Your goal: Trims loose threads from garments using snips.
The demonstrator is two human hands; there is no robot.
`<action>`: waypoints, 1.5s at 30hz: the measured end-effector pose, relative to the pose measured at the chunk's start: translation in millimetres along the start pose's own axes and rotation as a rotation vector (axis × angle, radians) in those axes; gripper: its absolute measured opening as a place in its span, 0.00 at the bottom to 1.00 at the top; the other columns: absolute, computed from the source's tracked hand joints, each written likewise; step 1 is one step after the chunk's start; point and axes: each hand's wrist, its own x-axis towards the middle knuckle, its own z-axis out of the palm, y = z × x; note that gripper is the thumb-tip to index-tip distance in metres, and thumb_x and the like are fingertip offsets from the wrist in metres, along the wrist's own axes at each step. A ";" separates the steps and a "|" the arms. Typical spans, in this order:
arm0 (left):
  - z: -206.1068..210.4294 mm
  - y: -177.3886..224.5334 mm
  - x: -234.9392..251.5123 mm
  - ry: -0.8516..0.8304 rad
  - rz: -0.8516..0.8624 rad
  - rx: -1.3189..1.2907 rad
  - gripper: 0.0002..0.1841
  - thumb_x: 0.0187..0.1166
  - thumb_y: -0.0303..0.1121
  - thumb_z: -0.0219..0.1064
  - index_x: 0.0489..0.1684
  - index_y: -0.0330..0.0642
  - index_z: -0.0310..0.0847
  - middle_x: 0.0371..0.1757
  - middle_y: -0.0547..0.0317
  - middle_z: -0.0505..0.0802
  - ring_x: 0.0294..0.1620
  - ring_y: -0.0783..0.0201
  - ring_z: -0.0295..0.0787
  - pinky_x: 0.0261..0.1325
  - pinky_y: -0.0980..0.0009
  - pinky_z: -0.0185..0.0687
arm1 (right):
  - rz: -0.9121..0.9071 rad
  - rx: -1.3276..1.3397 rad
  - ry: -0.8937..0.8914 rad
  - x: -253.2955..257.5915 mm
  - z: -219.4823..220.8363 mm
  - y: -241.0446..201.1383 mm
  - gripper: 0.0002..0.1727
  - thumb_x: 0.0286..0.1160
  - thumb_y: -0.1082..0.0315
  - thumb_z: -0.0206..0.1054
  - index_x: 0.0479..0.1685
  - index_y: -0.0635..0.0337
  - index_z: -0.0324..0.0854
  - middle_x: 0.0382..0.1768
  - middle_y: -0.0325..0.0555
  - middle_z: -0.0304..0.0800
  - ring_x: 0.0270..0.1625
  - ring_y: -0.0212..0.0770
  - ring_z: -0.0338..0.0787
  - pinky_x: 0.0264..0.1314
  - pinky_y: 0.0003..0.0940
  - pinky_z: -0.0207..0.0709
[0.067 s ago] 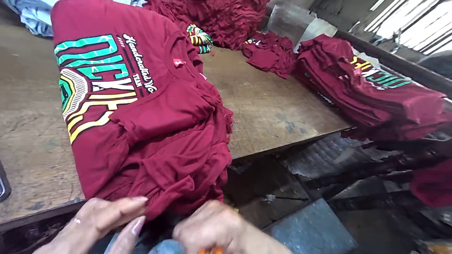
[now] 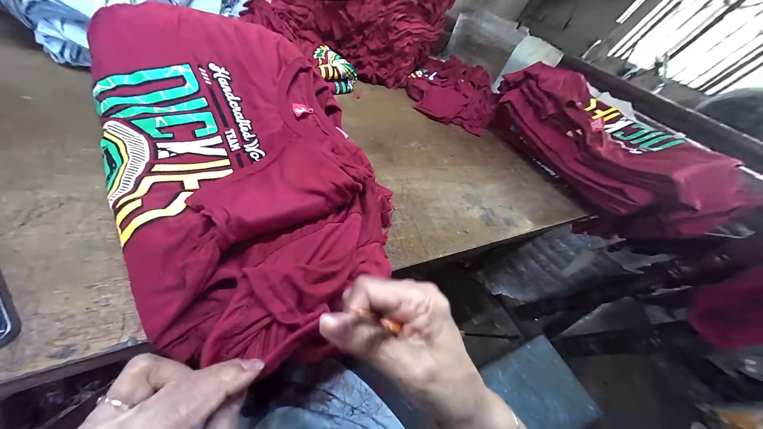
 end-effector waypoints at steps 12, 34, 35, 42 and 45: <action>-0.6 9.0 -10.3 -0.012 0.130 0.036 0.08 0.80 0.23 0.67 0.44 0.40 0.93 0.50 0.49 0.97 0.54 0.59 0.96 0.59 0.65 0.92 | -0.235 -0.811 0.219 33.5 -5.5 9.5 0.05 0.68 0.67 0.70 0.26 0.54 0.86 0.19 0.34 0.82 0.22 0.29 0.83 0.22 0.29 0.75; -15.8 45.8 127.2 0.144 0.266 0.277 0.28 0.74 0.26 0.68 0.78 0.37 0.78 0.90 0.42 0.64 0.81 0.55 0.73 0.76 0.63 0.79 | -0.236 -0.922 0.017 134.7 -107.4 -83.2 0.10 0.87 0.60 0.57 0.48 0.56 0.79 0.31 0.29 0.79 0.28 0.20 0.77 0.28 0.21 0.72; -7.5 42.6 117.0 0.127 0.278 0.265 0.25 0.74 0.28 0.69 0.73 0.39 0.82 0.87 0.41 0.68 0.79 0.53 0.75 0.75 0.59 0.80 | -0.290 -1.008 -0.099 121.7 -101.7 -77.0 0.13 0.89 0.58 0.56 0.48 0.58 0.78 0.31 0.33 0.78 0.29 0.23 0.77 0.28 0.25 0.70; 61.6 -19.7 -0.4 -0.010 0.135 0.130 0.10 0.75 0.29 0.67 0.44 0.50 0.96 0.59 0.51 0.94 0.71 0.48 0.85 0.74 0.48 0.80 | -0.059 -0.770 -0.336 -18.6 -77.3 47.2 0.14 0.85 0.63 0.57 0.43 0.59 0.87 0.30 0.47 0.90 0.33 0.40 0.90 0.36 0.38 0.82; 69.8 -28.3 -30.5 -0.199 0.030 -0.021 0.08 0.78 0.29 0.67 0.43 0.47 0.94 0.54 0.56 0.95 0.65 0.58 0.88 0.71 0.54 0.80 | 0.050 -0.452 -0.059 -63.3 -82.5 88.5 0.18 0.85 0.55 0.63 0.28 0.56 0.82 0.22 0.36 0.81 0.25 0.26 0.80 0.27 0.23 0.73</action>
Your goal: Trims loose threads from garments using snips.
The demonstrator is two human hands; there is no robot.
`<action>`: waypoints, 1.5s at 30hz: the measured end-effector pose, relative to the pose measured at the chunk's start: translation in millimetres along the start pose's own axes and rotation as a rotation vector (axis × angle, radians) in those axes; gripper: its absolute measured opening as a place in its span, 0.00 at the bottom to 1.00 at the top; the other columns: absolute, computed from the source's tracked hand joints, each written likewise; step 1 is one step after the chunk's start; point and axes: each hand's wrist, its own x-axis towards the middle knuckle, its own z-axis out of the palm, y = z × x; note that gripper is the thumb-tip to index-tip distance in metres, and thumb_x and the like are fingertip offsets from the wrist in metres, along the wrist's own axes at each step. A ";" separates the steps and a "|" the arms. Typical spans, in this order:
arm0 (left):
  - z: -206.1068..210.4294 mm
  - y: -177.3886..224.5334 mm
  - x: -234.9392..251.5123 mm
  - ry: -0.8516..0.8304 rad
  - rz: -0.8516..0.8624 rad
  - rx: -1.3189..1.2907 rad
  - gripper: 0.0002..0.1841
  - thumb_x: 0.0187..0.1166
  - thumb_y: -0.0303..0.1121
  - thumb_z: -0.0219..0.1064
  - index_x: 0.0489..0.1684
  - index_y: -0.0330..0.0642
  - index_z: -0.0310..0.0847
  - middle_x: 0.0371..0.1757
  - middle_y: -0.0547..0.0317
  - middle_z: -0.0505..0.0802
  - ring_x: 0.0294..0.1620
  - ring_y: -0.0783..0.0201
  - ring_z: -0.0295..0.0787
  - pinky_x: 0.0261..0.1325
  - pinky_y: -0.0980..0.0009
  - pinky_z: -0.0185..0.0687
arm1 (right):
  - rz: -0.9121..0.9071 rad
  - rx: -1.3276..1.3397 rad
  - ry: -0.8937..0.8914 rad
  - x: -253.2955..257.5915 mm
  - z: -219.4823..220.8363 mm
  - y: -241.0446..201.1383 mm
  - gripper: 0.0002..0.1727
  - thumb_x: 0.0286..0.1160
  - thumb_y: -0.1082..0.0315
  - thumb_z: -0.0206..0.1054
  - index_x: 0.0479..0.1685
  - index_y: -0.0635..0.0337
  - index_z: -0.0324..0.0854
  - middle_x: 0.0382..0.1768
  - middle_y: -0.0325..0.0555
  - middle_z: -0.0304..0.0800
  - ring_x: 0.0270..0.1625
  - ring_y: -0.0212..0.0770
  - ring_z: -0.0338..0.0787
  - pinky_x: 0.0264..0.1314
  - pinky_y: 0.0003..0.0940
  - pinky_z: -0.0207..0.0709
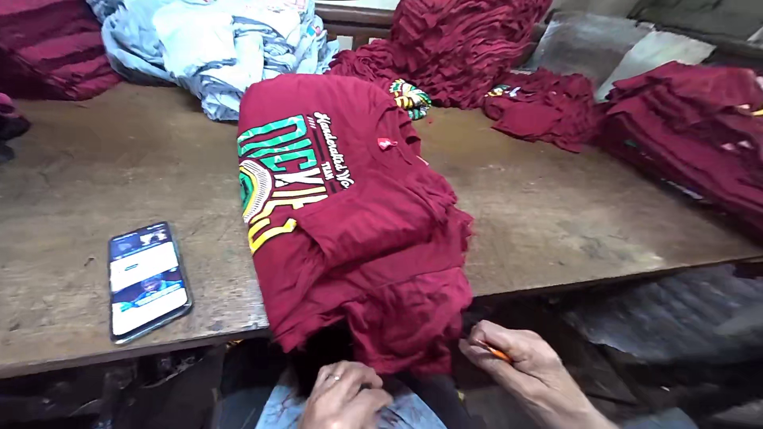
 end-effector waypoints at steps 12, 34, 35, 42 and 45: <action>-5.8 5.8 26.0 0.291 -0.043 0.046 0.07 0.74 0.30 0.69 0.43 0.41 0.93 0.54 0.52 0.92 0.57 0.62 0.89 0.59 0.67 0.89 | -0.053 0.009 0.292 18.1 40.9 -33.4 0.20 0.61 0.74 0.76 0.56 0.49 0.86 0.33 0.31 0.89 0.29 0.27 0.86 0.31 0.26 0.85; 5.9 5.1 44.9 0.230 0.057 -0.096 0.07 0.71 0.30 0.71 0.42 0.44 0.94 0.45 0.64 0.96 0.47 0.68 0.94 0.52 0.70 0.93 | -0.106 0.090 0.085 15.1 17.0 -66.7 0.20 0.66 0.62 0.79 0.57 0.55 0.84 0.38 0.33 0.91 0.37 0.28 0.90 0.37 0.28 0.89; 1.9 11.2 45.5 0.223 0.052 -0.121 0.08 0.71 0.30 0.72 0.43 0.43 0.94 0.45 0.64 0.96 0.47 0.67 0.94 0.52 0.69 0.93 | -0.128 0.080 0.075 10.5 31.1 -66.9 0.22 0.66 0.58 0.81 0.56 0.58 0.85 0.40 0.36 0.92 0.40 0.29 0.91 0.43 0.29 0.90; -9.6 51.2 41.5 0.318 0.114 -0.087 0.07 0.76 0.35 0.72 0.45 0.46 0.94 0.46 0.62 0.96 0.46 0.68 0.93 0.49 0.71 0.91 | -0.277 -0.007 0.251 6.7 45.3 -75.2 0.03 0.69 0.71 0.72 0.37 0.60 0.90 0.32 0.39 0.93 0.37 0.28 0.91 0.40 0.26 0.87; -1.5 51.9 37.5 0.282 0.106 -0.037 0.09 0.74 0.30 0.69 0.45 0.45 0.94 0.46 0.58 0.93 0.49 0.66 0.90 0.52 0.69 0.88 | -0.315 -0.036 0.059 2.9 11.6 -76.8 0.05 0.73 0.70 0.69 0.32 0.59 0.86 0.28 0.38 0.88 0.33 0.29 0.87 0.35 0.25 0.82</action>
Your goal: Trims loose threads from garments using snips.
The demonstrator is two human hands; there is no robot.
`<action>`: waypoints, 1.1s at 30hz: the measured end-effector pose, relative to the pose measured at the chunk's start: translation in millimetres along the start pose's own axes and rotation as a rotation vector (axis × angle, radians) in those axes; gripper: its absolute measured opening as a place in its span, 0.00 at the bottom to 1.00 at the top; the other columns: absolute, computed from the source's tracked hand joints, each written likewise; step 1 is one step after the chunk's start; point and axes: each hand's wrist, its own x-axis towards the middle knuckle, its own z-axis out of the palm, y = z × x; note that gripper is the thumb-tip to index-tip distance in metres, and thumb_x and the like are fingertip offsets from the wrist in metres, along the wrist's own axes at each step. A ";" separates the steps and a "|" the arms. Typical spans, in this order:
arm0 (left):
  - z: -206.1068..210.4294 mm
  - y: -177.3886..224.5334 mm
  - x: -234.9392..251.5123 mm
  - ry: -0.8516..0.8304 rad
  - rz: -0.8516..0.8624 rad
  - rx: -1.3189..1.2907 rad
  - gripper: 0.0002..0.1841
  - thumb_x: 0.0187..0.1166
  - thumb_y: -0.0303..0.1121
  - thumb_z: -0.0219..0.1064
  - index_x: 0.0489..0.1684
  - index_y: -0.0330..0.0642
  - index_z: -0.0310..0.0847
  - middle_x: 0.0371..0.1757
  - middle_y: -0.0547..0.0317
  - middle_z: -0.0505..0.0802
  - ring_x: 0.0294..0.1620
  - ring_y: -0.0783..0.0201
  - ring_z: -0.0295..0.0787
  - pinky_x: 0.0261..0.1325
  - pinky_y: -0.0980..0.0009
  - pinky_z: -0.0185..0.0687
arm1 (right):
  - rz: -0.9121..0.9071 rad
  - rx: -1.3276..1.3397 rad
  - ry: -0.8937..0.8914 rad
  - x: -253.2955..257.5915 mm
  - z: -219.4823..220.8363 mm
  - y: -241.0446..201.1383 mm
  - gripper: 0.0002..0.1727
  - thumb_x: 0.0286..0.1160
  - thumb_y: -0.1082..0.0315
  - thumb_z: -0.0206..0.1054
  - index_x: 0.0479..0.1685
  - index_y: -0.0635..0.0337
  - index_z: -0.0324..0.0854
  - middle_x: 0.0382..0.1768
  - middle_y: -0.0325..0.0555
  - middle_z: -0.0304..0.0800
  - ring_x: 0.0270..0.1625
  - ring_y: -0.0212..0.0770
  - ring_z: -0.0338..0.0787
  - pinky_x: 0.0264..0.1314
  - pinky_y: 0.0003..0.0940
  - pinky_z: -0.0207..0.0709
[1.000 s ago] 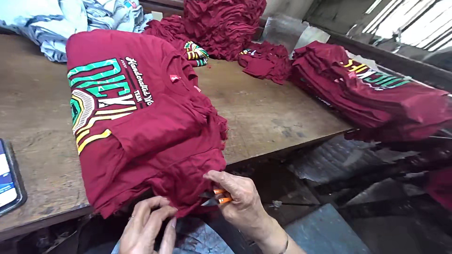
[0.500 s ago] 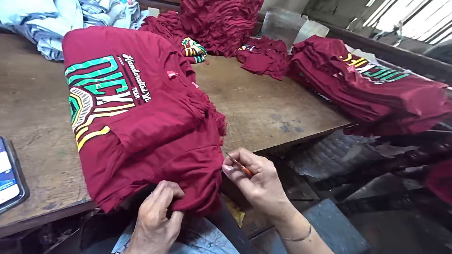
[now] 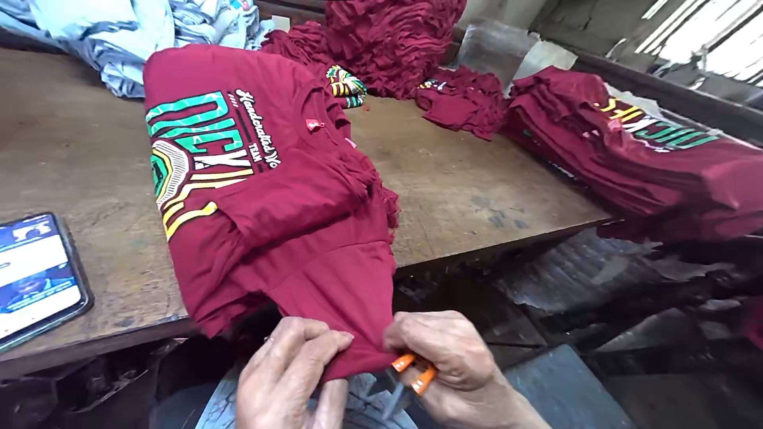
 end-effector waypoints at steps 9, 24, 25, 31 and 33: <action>3.3 -2.2 -0.6 0.038 0.019 0.115 0.06 0.70 0.30 0.70 0.37 0.50 0.94 0.45 0.62 0.91 0.50 0.66 0.87 0.53 0.68 0.85 | 0.044 -0.015 -0.063 -5.2 -33.7 -5.4 0.06 0.74 0.67 0.70 0.31 0.57 0.88 0.28 0.34 0.88 0.33 0.25 0.86 0.34 0.20 0.81; -10.0 -22.7 -17.2 -0.147 -0.101 0.190 0.08 0.67 0.37 0.73 0.41 0.49 0.93 0.48 0.62 0.91 0.51 0.67 0.89 0.52 0.67 0.89 | 0.049 0.104 -0.030 9.0 -38.8 -11.2 0.06 0.64 0.71 0.79 0.27 0.60 0.87 0.27 0.35 0.88 0.31 0.26 0.86 0.32 0.19 0.82; -15.6 -22.7 -16.0 -0.125 -0.108 0.172 0.10 0.67 0.40 0.77 0.41 0.49 0.93 0.48 0.61 0.91 0.50 0.66 0.88 0.52 0.65 0.88 | 0.032 0.115 -0.041 11.1 -40.0 -12.4 0.06 0.65 0.71 0.80 0.27 0.60 0.87 0.27 0.35 0.88 0.31 0.26 0.86 0.33 0.19 0.82; -69.1 -34.7 -23.3 0.058 -0.802 -0.278 0.22 0.90 0.44 0.58 0.34 0.37 0.91 0.27 0.54 0.95 0.23 0.62 0.92 0.26 0.65 0.92 | 0.066 0.129 -0.033 12.8 -35.3 -12.3 0.07 0.63 0.70 0.80 0.26 0.60 0.87 0.25 0.34 0.87 0.29 0.25 0.85 0.30 0.18 0.81; -81.7 -49.2 -24.6 0.064 -1.103 -0.541 0.32 0.92 0.55 0.45 0.39 0.37 0.90 0.33 0.49 0.96 0.27 0.57 0.95 0.26 0.61 0.92 | 0.077 0.143 -0.044 11.5 -28.4 -11.3 0.07 0.64 0.70 0.80 0.26 0.60 0.87 0.26 0.35 0.87 0.29 0.25 0.85 0.30 0.18 0.81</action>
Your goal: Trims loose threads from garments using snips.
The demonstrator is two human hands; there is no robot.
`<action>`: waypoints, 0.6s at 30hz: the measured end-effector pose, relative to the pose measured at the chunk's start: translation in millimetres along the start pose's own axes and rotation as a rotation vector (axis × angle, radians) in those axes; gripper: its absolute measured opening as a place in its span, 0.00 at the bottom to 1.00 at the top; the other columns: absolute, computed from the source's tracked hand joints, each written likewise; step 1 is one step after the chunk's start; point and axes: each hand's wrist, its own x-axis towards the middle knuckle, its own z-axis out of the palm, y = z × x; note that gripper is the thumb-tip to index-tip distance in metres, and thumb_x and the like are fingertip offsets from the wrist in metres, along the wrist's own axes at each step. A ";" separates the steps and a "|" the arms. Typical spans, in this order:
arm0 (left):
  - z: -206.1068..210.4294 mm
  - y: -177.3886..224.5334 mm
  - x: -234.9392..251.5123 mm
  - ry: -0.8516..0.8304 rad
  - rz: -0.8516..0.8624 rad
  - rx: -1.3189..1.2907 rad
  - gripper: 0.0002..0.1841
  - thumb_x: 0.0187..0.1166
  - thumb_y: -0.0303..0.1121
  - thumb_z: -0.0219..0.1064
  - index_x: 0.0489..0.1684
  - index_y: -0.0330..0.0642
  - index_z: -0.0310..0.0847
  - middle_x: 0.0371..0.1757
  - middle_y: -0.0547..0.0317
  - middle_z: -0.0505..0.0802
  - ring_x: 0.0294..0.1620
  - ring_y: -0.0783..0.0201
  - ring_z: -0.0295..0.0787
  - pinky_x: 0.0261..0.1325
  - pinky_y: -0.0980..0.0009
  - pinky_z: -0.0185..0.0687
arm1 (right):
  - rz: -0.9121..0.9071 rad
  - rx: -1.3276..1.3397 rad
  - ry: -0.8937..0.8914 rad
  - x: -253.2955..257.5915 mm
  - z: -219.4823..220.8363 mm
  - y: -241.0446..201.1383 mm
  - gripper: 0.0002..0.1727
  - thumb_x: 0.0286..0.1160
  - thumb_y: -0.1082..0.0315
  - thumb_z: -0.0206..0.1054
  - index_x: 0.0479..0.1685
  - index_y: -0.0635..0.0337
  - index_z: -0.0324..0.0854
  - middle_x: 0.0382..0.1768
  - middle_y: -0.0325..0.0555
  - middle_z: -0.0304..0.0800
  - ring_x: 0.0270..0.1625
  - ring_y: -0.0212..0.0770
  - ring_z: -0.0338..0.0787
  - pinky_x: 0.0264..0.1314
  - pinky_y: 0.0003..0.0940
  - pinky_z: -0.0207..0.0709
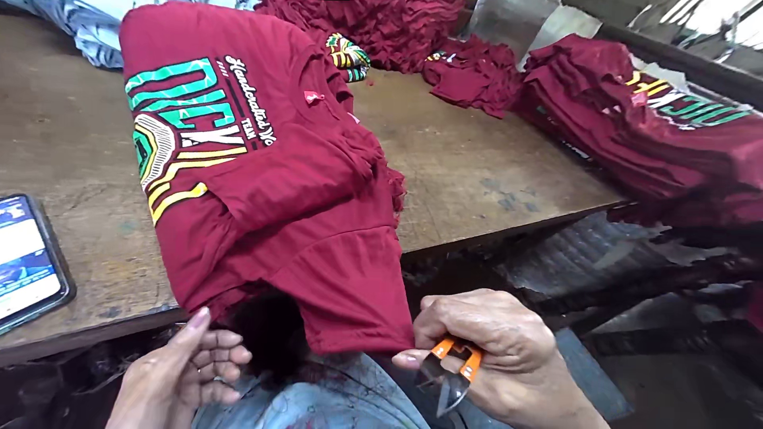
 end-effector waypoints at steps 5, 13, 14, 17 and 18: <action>6.1 5.5 23.9 -0.086 -0.164 -0.351 0.29 0.83 0.64 0.54 0.44 0.49 0.92 0.38 0.54 0.96 0.29 0.63 0.94 0.23 0.66 0.89 | 0.015 0.016 -0.047 2.1 13.9 2.9 0.06 0.65 0.71 0.78 0.26 0.60 0.87 0.25 0.35 0.87 0.29 0.24 0.85 0.29 0.17 0.81; 11.9 -40.5 15.2 -0.212 0.066 0.319 0.04 0.73 0.28 0.74 0.34 0.36 0.92 0.23 0.57 0.93 0.18 0.67 0.88 0.24 0.68 0.89 | 0.079 0.020 -0.010 -4.3 7.8 8.7 0.06 0.65 0.71 0.79 0.27 0.60 0.87 0.25 0.34 0.87 0.28 0.25 0.86 0.29 0.18 0.82; 6.7 -58.5 12.6 -0.225 0.110 0.657 0.06 0.71 0.33 0.77 0.29 0.42 0.93 0.22 0.60 0.93 0.20 0.65 0.90 0.27 0.64 0.90 | 0.091 0.024 -0.009 -5.3 7.6 9.8 0.05 0.65 0.71 0.78 0.27 0.59 0.87 0.25 0.34 0.87 0.28 0.25 0.86 0.28 0.19 0.82; 0.7 -88.5 4.4 -0.237 0.116 1.197 0.16 0.64 0.50 0.80 0.25 0.45 0.91 0.27 0.53 0.92 0.32 0.48 0.91 0.40 0.37 0.83 | 0.106 0.028 -0.032 -4.3 7.8 11.8 0.03 0.68 0.72 0.74 0.29 0.59 0.88 0.26 0.33 0.88 0.29 0.25 0.86 0.29 0.19 0.82; 1.1 -86.5 1.6 -0.211 0.135 1.142 0.19 0.61 0.54 0.81 0.26 0.46 0.91 0.28 0.56 0.92 0.32 0.52 0.90 0.40 0.42 0.84 | 0.108 0.027 -0.041 -2.9 8.4 11.5 0.03 0.67 0.72 0.74 0.29 0.58 0.87 0.26 0.33 0.88 0.28 0.25 0.86 0.28 0.19 0.82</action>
